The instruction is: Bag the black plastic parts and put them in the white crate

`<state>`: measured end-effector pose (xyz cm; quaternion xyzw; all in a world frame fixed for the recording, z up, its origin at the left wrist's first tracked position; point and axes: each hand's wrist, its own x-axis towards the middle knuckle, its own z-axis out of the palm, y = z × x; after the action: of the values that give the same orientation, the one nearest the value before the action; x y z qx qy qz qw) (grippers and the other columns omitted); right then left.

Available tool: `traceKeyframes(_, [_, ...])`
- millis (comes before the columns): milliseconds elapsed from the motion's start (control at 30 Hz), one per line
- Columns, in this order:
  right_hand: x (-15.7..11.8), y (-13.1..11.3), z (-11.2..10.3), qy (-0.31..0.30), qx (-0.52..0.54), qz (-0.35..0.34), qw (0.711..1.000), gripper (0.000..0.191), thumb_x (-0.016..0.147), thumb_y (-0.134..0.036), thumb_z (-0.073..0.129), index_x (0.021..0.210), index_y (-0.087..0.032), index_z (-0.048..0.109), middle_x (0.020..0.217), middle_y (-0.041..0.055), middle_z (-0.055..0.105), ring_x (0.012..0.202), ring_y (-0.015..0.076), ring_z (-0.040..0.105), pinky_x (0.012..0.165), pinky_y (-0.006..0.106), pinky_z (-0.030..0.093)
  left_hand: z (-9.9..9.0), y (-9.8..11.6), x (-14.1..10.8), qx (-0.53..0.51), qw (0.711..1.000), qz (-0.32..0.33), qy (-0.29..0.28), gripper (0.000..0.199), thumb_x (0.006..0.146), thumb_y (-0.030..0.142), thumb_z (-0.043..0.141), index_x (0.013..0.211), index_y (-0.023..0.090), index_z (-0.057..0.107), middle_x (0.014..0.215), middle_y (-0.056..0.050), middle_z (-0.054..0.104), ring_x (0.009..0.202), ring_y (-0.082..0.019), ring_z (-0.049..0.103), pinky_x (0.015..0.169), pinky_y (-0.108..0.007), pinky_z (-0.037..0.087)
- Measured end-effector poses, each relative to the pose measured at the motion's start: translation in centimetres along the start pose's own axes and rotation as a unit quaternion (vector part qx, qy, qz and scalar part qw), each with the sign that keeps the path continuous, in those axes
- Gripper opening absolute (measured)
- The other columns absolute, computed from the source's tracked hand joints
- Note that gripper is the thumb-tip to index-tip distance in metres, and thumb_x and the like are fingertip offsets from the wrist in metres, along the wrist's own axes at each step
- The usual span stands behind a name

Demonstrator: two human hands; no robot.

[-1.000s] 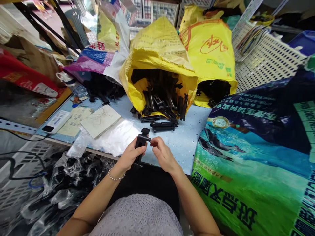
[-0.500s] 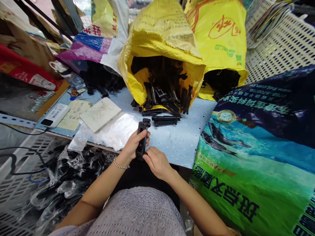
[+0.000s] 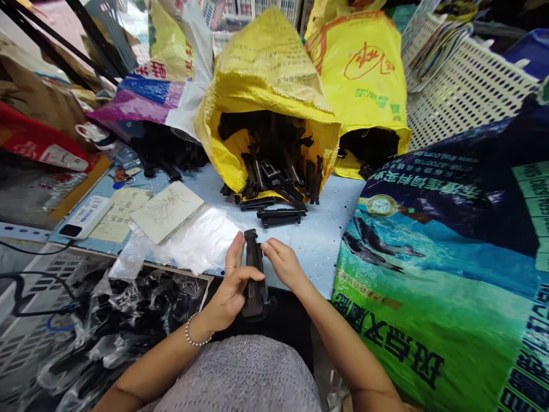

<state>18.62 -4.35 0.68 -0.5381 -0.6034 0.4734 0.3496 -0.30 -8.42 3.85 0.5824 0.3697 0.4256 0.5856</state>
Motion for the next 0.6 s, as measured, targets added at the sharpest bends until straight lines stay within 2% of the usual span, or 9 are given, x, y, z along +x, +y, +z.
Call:
traceKeyframes(100, [2.0,1.9,0.5,0.01,-0.089,-0.029,0.996,0.041,0.1,-0.048,0.035,0.08,-0.021,0.057,0.076,0.0017,0.057,0.076,0.0182,0.053,0.073,0.031,0.043,-0.3,-2.5,1.3,0.017,0.999,0.025,0.033,0.036,0.093,0.053,0.044,0.091,0.022,0.062,0.163,-0.004,0.014,0.15,-0.031,0.015,0.119,-0.054,0.017])
traceKeyframes(167, [4.2,3.1,-0.3,0.1,-0.201,-0.078,0.971,0.035,0.101,-0.039,0.033,0.097,-0.02,0.062,0.097,0.0085,0.062,0.097,0.0239,0.055,0.087,0.038,0.042,-0.6,-4.6,2.4,0.098,0.994,0.035,0.031,0.026,0.091,0.044,0.051,0.089,0.02,0.06,0.162,-0.007,0.017,0.15,-0.032,0.014,0.119,-0.054,0.016])
traceKeyframes(233, [6.5,4.1,-1.8,0.171,-0.309,-0.107,0.929,0.031,0.099,-0.029,0.037,0.118,-0.02,0.06,0.12,0.014,0.058,0.119,0.0292,0.046,0.1,0.046,0.035,-0.7,-6.5,3.3,0.203,0.979,0.034,0.016,0.017,0.086,0.037,0.06,0.087,0.019,0.061,0.162,-0.009,0.015,0.151,-0.033,0.006,0.119,-0.056,0.013])
traceKeyframes(267, [7.4,4.4,-2.6,0.175,-0.347,-0.105,0.915,0.032,0.097,-0.025,0.04,0.123,-0.02,0.059,0.123,0.0155,0.057,0.123,0.0311,0.043,0.102,0.049,0.032,-0.7,-7.2,3.6,0.243,0.97,0.026,0.008,0.015,0.085,0.034,0.062,0.087,0.019,0.061,0.162,-0.01,0.017,0.151,-0.034,0.003,0.118,-0.057,0.009])
traceKeyframes(333, [8.6,4.8,-3.7,0.155,-0.376,-0.08,0.91,0.032,0.094,-0.024,0.046,0.122,-0.018,0.06,0.117,0.0174,0.06,0.119,0.0334,0.045,0.101,0.052,0.032,-0.6,-7.9,4.1,0.278,0.961,0.007,0.005,0.015,0.087,0.033,0.061,0.096,0.022,0.064,0.159,-0.009,0.027,0.151,-0.034,0.004,0.117,-0.061,-0.001])
traceKeyframes(400, [8.2,4.6,-3.7,0.145,-0.326,-0.059,0.932,0.03,0.093,-0.029,0.048,0.117,-0.017,0.062,0.11,0.0169,0.063,0.111,0.033,0.05,0.098,0.052,0.036,-0.6,-7.5,4.5,0.247,0.968,0.003,0.042,0.029,0.089,0.036,0.059,0.117,0.026,0.06,0.157,-0.009,0.032,0.15,-0.032,0.01,0.117,-0.06,-0.005])
traceKeyframes(433, [7.5,4.4,-3.2,0.138,-0.269,-0.052,0.952,0.031,0.094,-0.033,0.048,0.116,-0.017,0.062,0.109,0.0154,0.063,0.108,0.0317,0.052,0.097,0.05,0.039,-0.5,-7.0,4.8,0.201,0.977,0.006,0.067,0.041,0.089,0.039,0.059,0.128,0.027,0.054,0.157,-0.009,0.032,0.15,-0.03,0.013,0.118,-0.058,-0.003])
traceKeyframes(500, [5.5,3.5,-1.8,0.078,-0.115,-0.04,0.989,0.034,0.095,-0.041,0.046,0.117,-0.021,0.062,0.109,0.0106,0.065,0.105,0.0278,0.055,0.094,0.044,0.043,-0.3,-6.0,5.3,0.067,0.993,0.005,0.098,0.058,0.089,0.045,0.059,0.141,0.026,0.04,0.157,-0.01,0.032,0.148,-0.028,0.022,0.12,-0.051,0.011])
traceKeyframes(600, [2.4,1.5,-0.2,-0.033,0.033,-0.015,0.999,0.038,0.096,-0.05,0.042,0.113,-0.023,0.063,0.106,0.0058,0.066,0.099,0.0236,0.059,0.087,0.038,0.048,0.0,-4.6,5.9,-0.128,0.989,-0.032,0.073,0.055,0.089,0.051,0.058,0.135,0.022,0.047,0.141,-0.012,0.052,0.132,-0.028,0.047,0.112,-0.045,0.033])
